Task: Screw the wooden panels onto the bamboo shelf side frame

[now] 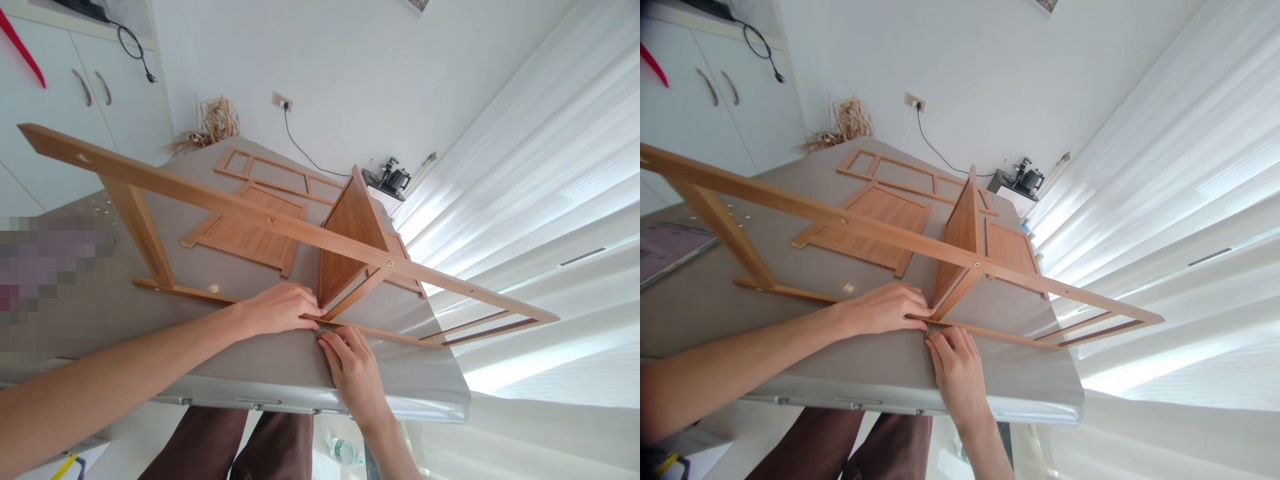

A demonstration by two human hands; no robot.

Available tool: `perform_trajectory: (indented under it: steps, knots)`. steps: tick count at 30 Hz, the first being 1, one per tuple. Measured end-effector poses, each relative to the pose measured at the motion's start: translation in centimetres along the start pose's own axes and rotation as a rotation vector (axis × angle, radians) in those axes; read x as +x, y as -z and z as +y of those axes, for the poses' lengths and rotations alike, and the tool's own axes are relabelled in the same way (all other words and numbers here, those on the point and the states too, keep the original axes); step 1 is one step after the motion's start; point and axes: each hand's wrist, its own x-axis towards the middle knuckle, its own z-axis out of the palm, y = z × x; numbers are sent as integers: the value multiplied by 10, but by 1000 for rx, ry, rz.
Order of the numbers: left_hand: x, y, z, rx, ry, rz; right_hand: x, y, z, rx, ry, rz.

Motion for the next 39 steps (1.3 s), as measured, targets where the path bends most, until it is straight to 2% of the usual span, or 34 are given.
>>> perform_trajectory:
  steps: [7, 11, 17, 25, 31, 39]
  knots:
    - [1, 3, 3, 14, -5, -4, 1, -1, -5, 107, -45, 33]
    - [1, 3, 3, 18, -2, -6, 0, -4, -7, 187, -117, 38]
    - [1, 4, 2, 11, -3, 0, -2, -7, -9, 183, -163, 49]
    - [0, 0, 1, -5, -4, 27, 4, 6, -3, 144, -71, -67]
    - [0, 1, 2, 10, -2, 33, 2, 9, -1, 108, -19, -53]
    - [0, 2, 2, 6, -4, 37, -2, 14, -3, -112, 74, -63]
